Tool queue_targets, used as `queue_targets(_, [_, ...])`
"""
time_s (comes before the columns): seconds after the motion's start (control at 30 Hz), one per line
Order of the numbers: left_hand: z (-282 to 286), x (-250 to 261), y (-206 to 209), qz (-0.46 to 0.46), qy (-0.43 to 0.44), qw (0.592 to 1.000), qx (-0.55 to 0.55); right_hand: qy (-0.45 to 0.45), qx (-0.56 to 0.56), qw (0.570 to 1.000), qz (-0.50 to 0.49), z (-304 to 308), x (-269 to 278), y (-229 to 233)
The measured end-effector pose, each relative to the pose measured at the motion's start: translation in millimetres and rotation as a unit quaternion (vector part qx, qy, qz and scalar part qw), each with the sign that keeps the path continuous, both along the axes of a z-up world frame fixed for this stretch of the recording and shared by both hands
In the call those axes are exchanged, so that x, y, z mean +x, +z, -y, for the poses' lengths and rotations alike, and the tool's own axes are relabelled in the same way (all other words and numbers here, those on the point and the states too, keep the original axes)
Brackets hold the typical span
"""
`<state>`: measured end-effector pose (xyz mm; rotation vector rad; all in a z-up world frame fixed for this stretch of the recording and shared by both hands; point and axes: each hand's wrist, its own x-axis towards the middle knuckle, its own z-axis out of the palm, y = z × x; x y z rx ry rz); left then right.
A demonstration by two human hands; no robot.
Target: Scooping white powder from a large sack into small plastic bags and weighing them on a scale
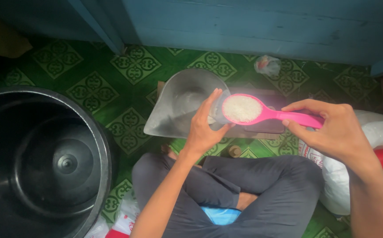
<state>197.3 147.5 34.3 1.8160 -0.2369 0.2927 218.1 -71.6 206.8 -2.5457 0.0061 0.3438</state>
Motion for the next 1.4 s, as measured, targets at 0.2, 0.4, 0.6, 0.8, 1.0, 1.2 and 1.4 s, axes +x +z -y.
queue_targets(0.2, [-2, 1, 0, -0.005, -0.012, 1.0, 0.004, 0.013, -0.056, 0.998, -0.013, -12, 5, 3])
queue_targets(0.4, [-3, 1, 5, -0.006, -0.026, 1.0, 0.0, 0.033, -0.068, 0.997, -0.021, -22, 8, 6])
queue_targets(0.6, [-3, 0, 8, -0.017, -0.03, 0.999, -0.022, 0.045, -0.091, 0.995, -0.018, -29, 13, 6])
queue_targets(0.8, [-5, -3, 13, 0.001, -0.069, 0.997, -0.043, 0.035, -0.116, 0.992, -0.044, -39, 15, 12])
queue_targets(1.0, [-9, -5, 18, 0.002, -0.089, 0.99, -0.113, 0.032, -0.126, 0.99, -0.049, -42, 18, 16])
queue_targets(1.2, [-9, -4, 17, 0.016, -0.099, 0.984, -0.145, 0.046, -0.143, 0.988, -0.035, -39, 19, 13])
queue_targets(1.4, [-6, -3, 18, 0.013, -0.1, 0.98, -0.169, 0.043, -0.169, 0.984, -0.045, -40, 20, 12])
